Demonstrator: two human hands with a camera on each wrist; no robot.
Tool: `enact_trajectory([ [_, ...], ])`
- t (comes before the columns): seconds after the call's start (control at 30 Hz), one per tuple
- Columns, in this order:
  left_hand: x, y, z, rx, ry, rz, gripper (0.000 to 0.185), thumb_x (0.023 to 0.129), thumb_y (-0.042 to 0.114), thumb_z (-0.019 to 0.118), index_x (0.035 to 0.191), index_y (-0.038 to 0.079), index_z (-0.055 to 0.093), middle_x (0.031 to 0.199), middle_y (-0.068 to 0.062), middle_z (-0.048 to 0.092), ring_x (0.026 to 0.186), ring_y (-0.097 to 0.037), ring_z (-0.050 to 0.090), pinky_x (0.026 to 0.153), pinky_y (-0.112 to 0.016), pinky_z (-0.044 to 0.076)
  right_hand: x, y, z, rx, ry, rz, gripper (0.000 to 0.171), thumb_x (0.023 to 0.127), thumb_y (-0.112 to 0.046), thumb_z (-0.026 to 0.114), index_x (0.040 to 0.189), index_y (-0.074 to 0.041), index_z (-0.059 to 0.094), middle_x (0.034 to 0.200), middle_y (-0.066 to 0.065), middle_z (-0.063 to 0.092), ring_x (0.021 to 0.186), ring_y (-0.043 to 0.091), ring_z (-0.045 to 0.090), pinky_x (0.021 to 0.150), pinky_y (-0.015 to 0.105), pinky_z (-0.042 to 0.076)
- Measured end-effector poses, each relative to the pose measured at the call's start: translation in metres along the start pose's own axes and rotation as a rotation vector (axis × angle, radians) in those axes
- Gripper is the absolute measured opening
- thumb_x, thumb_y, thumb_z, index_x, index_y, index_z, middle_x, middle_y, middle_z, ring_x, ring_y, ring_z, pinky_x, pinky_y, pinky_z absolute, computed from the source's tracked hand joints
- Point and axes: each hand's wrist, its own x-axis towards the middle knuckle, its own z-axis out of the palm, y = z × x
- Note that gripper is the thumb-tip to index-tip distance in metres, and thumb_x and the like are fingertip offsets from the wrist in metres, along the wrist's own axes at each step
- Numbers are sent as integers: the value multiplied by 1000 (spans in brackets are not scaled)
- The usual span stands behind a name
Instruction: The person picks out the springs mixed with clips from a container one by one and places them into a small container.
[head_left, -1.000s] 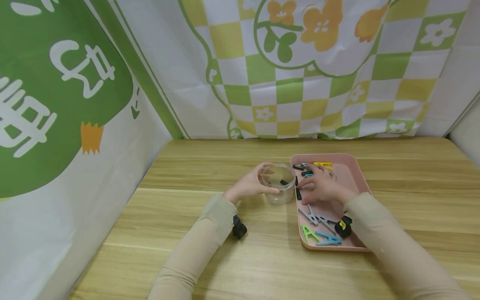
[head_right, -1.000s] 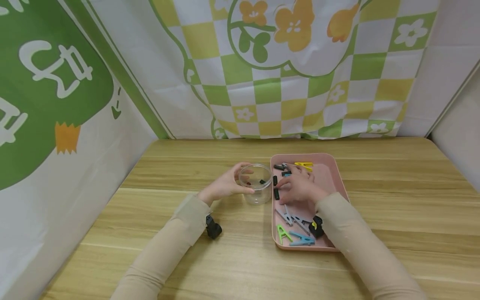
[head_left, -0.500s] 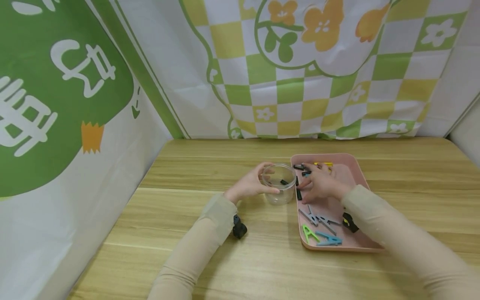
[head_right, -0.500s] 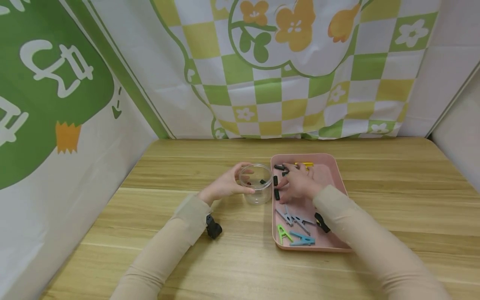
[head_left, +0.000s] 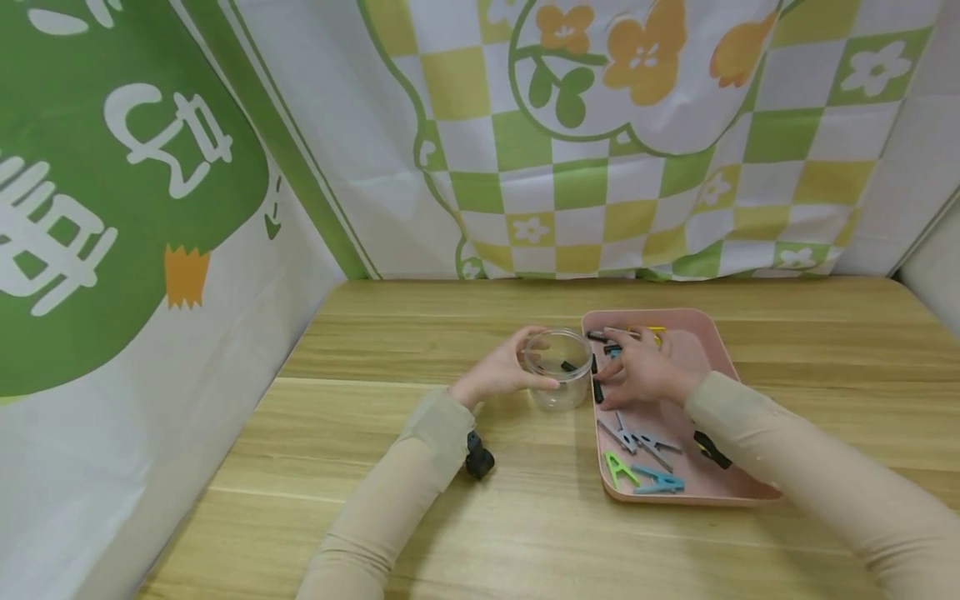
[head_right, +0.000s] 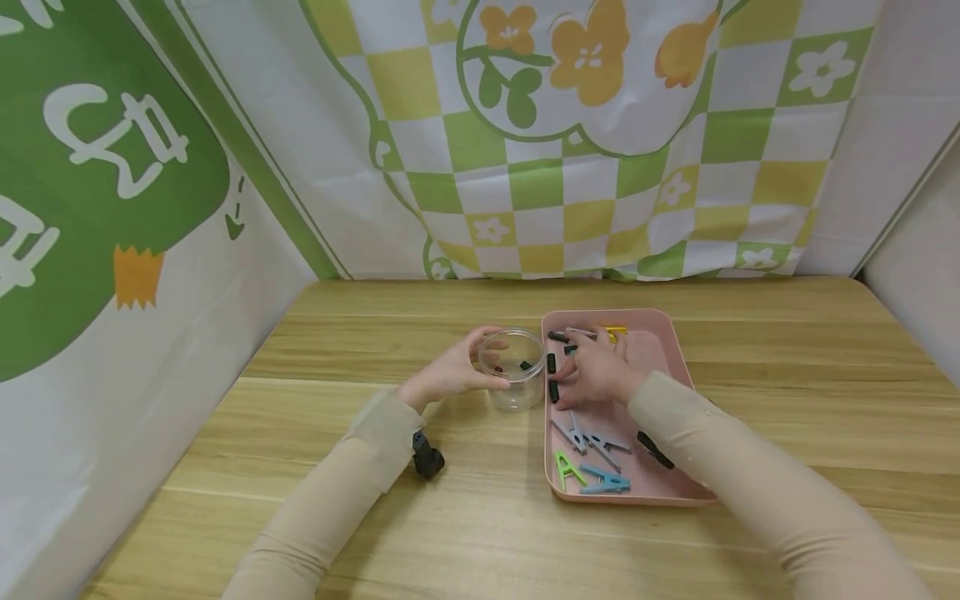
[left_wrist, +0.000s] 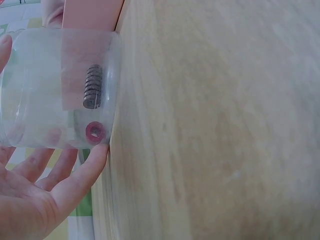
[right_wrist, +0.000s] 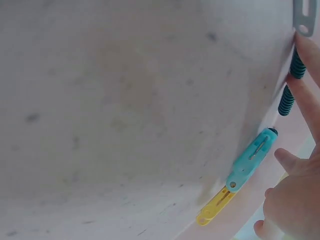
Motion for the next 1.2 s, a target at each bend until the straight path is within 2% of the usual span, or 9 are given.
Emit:
enact_trajectory([
  [0.23, 1, 0, 0, 5, -2, -3, 82, 79, 20, 78, 146, 20, 30, 144, -6, 44, 118, -25, 52, 89, -38, 48, -1, 1, 2, -34, 31, -21, 42, 65, -46, 84, 100, -25, 76, 154, 18, 24, 136, 54, 8, 98, 75, -1],
  [0.6, 1, 0, -1, -4, -9, 6, 82, 80, 17, 77, 146, 18, 29, 145, -9, 43, 119, -28, 52, 91, -39, 47, -1, 1, 5, -24, 69, -71, 39, 65, -42, 85, 97, -21, 77, 151, 20, 28, 136, 51, 9, 97, 76, 0],
  [1.0, 1, 0, -1, 8, -5, 6, 82, 80, 18, 78, 146, 19, 29, 144, -9, 44, 121, -27, 51, 93, -41, 47, 0, 2, 4, -76, 94, -130, 34, 66, -39, 85, 94, -21, 78, 149, 19, 33, 135, 49, 14, 96, 74, 6],
  [1.2, 1, -1, 0, -9, -4, 1, 82, 79, 18, 78, 146, 18, 30, 144, -10, 44, 121, -27, 51, 90, -39, 48, 0, 1, 3, -66, 80, -141, 33, 67, -38, 85, 94, -21, 77, 149, 19, 32, 135, 50, 12, 95, 74, 5],
])
